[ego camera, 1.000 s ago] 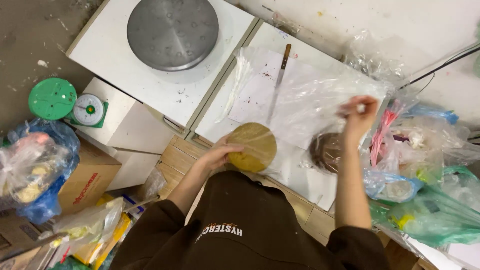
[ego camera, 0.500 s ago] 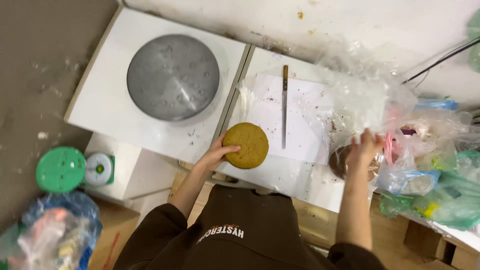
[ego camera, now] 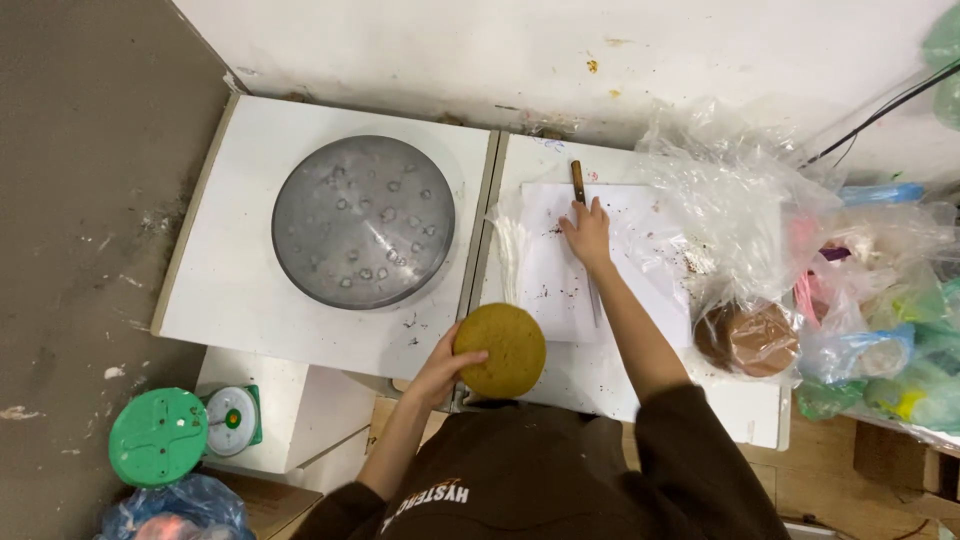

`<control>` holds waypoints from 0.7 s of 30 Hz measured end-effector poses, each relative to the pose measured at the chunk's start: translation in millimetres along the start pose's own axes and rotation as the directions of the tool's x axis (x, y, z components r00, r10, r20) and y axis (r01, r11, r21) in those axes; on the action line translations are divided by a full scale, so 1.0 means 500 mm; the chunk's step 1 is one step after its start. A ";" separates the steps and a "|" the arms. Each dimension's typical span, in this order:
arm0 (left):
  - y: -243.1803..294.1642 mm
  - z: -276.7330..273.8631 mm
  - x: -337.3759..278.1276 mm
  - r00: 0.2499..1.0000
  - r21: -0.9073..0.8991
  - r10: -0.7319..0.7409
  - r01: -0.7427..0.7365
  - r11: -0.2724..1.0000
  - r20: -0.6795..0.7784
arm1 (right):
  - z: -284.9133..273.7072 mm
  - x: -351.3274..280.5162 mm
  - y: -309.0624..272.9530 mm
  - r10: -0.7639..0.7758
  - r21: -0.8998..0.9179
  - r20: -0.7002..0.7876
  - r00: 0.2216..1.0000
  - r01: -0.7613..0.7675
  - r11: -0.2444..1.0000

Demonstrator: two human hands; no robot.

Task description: The person unwraps a cake layer from plastic, places it on a board, and trims the edges with a knife. They then move to a turntable and spread frosting over the cake layer before adding a second layer and more frosting.

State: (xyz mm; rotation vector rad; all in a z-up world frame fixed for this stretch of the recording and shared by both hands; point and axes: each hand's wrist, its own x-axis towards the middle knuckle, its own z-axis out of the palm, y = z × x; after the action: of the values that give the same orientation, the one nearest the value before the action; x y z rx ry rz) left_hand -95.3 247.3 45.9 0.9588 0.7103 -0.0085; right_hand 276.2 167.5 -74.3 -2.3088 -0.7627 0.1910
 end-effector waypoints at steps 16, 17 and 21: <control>-0.010 -0.025 0.031 0.999 0.062 -0.025 0.026 0.998 -0.024 | 0.001 0.064 0.098 0.272 -0.224 -0.024 0.962 -0.271 0.936; -0.011 -0.019 0.039 0.999 0.081 -0.038 0.039 0.996 -0.017 | -0.019 0.065 0.088 0.348 -0.174 0.021 0.937 -0.340 0.924; -0.023 0.021 0.085 0.995 0.164 -0.102 0.098 0.982 0.017 | -0.166 0.037 -0.019 -0.065 -0.101 -0.013 0.998 0.063 0.993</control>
State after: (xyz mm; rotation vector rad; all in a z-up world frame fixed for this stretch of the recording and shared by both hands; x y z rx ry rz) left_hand -59.9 245.1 17.6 1.0767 0.7423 -0.1688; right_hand 314.5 136.4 -4.5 -2.3731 -0.8539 0.1068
